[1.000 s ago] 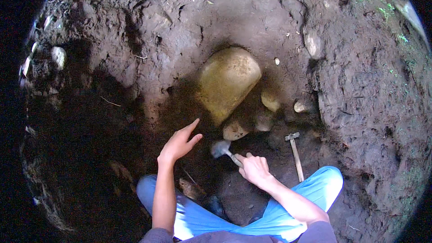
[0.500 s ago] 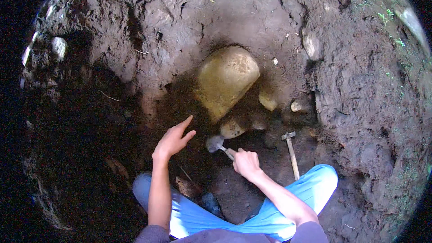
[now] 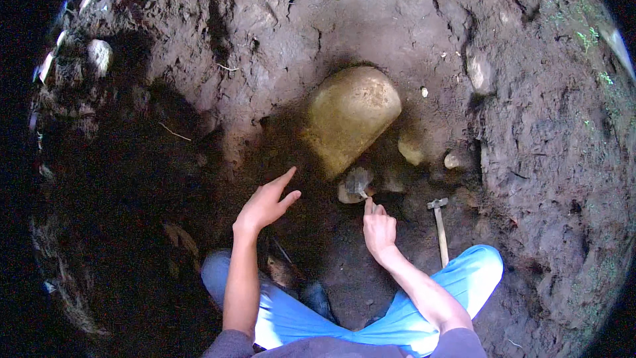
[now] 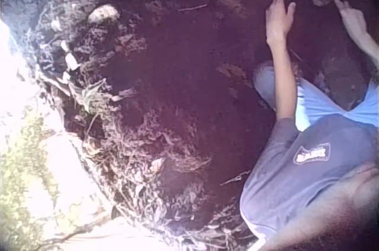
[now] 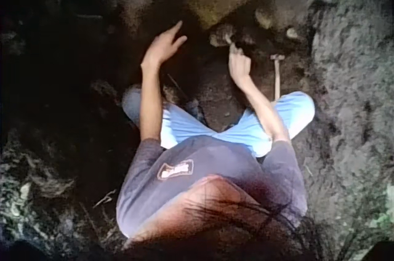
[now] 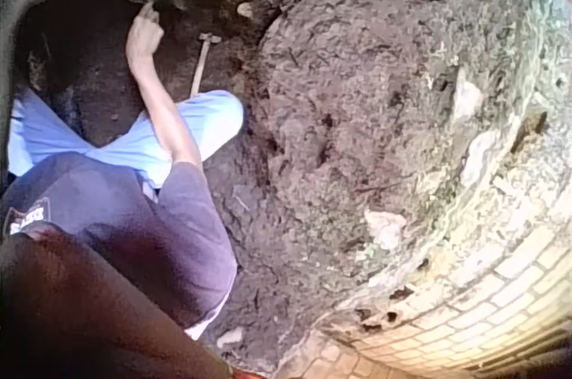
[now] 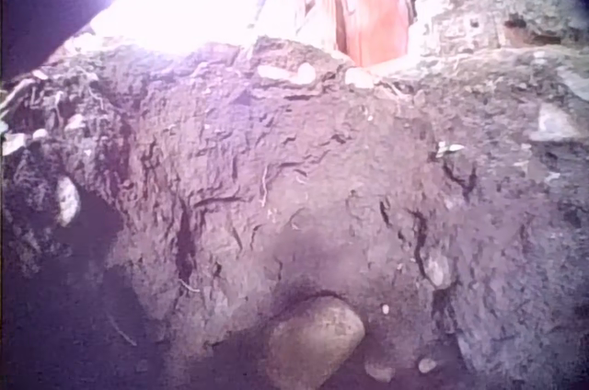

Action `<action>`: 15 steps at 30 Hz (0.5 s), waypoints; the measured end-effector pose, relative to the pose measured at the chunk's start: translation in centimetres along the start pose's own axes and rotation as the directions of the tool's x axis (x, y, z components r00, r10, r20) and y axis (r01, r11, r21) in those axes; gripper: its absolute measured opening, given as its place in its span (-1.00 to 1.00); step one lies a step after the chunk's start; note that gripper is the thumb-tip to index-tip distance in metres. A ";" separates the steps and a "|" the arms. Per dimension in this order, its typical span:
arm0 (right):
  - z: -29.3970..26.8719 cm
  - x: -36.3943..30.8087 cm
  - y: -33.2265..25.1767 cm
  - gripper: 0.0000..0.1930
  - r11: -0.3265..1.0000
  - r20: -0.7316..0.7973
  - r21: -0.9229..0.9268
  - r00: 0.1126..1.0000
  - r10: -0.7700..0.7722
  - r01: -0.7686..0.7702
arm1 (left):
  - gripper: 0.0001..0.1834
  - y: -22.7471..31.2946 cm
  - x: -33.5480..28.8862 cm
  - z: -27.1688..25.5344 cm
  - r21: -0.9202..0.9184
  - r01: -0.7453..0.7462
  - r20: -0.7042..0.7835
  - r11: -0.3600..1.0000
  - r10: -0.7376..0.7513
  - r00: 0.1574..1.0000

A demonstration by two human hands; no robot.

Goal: The person clears dirt away from a large buried stone and smaller objects using a small trowel and a hammer with a chisel.

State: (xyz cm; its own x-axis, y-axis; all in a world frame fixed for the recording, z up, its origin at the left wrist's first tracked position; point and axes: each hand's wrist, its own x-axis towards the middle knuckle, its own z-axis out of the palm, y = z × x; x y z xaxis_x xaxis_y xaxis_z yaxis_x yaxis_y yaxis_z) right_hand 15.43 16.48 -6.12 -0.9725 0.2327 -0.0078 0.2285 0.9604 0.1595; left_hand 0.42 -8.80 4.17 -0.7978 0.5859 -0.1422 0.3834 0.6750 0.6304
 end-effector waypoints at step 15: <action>-1.5 -1.8 1.1 -0.40 0.957 0.009 0.286 0.999 -0.047 0.042 | -0.28 1.4 -0.9 0.1 -0.011 -0.028 0.022 1.000 0.028 0.999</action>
State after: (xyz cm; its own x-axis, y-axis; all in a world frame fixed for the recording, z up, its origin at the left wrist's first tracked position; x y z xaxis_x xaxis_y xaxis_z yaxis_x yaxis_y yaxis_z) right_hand 17.34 16.89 -4.48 -0.9817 0.1886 -0.0245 0.1902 0.9732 -0.1296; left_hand 1.67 -8.33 5.09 -0.7765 0.6142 -0.1409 0.4005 0.6537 0.6421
